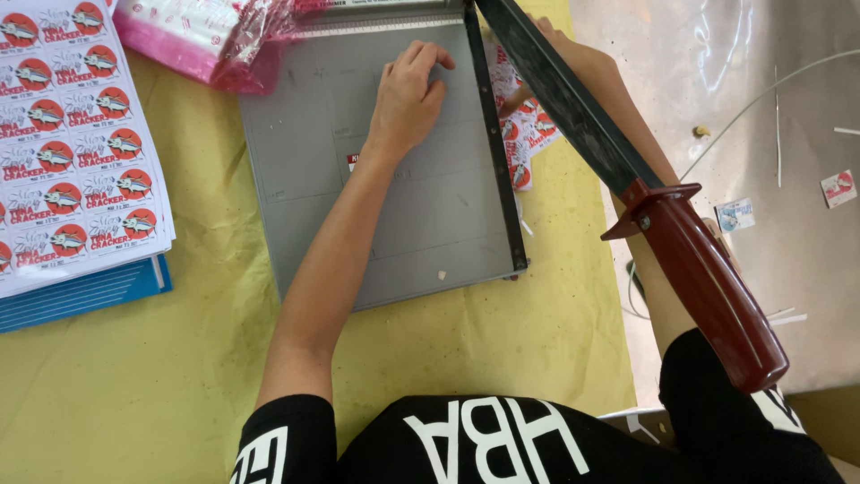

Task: The person uses a knife to cut a sheet of printed stickers into smaller pieces on a grey cutting board. They repeatedly slice the paper and gather the cut pieces.

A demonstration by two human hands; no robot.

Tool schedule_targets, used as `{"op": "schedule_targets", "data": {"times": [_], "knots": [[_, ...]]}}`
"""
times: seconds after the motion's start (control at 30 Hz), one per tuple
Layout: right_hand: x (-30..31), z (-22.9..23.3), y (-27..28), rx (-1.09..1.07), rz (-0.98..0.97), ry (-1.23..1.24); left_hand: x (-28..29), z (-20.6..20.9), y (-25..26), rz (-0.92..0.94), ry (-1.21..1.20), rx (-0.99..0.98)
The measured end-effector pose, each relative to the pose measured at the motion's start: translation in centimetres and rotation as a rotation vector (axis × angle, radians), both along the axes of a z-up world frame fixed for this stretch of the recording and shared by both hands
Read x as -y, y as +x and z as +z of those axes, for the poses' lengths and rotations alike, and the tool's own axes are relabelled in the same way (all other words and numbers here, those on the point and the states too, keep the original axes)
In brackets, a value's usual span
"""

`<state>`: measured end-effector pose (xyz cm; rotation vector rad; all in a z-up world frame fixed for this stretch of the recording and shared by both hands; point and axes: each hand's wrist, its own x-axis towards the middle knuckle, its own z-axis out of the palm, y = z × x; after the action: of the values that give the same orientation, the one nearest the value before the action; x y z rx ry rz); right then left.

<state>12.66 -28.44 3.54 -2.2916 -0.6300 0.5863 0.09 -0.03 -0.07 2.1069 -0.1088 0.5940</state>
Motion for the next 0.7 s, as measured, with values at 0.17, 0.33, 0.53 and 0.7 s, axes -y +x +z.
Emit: {"op": "schedule_targets", "data": {"times": [0.17, 0.33, 0.53, 0.7], "knots": [[1.7, 0.5, -1.4, -0.022, 0.017, -0.027, 0.1, 0.0, 0.1, -0.003, 0.023, -0.006], [4.4, 0.7, -4.6, -0.021, 0.038, -0.103, 0.8, 1.1, -0.9, -0.035, 0.198, 0.193], [5.0, 0.0, -6.2, -0.111, -0.061, 0.155, 9.9, 3.0, -5.2, -0.160, 0.804, -0.177], [7.8, -0.1, -4.3, -0.026, -0.009, 0.046, 18.2, 1.0, -11.0, -0.134, 0.869, -0.121]]}}
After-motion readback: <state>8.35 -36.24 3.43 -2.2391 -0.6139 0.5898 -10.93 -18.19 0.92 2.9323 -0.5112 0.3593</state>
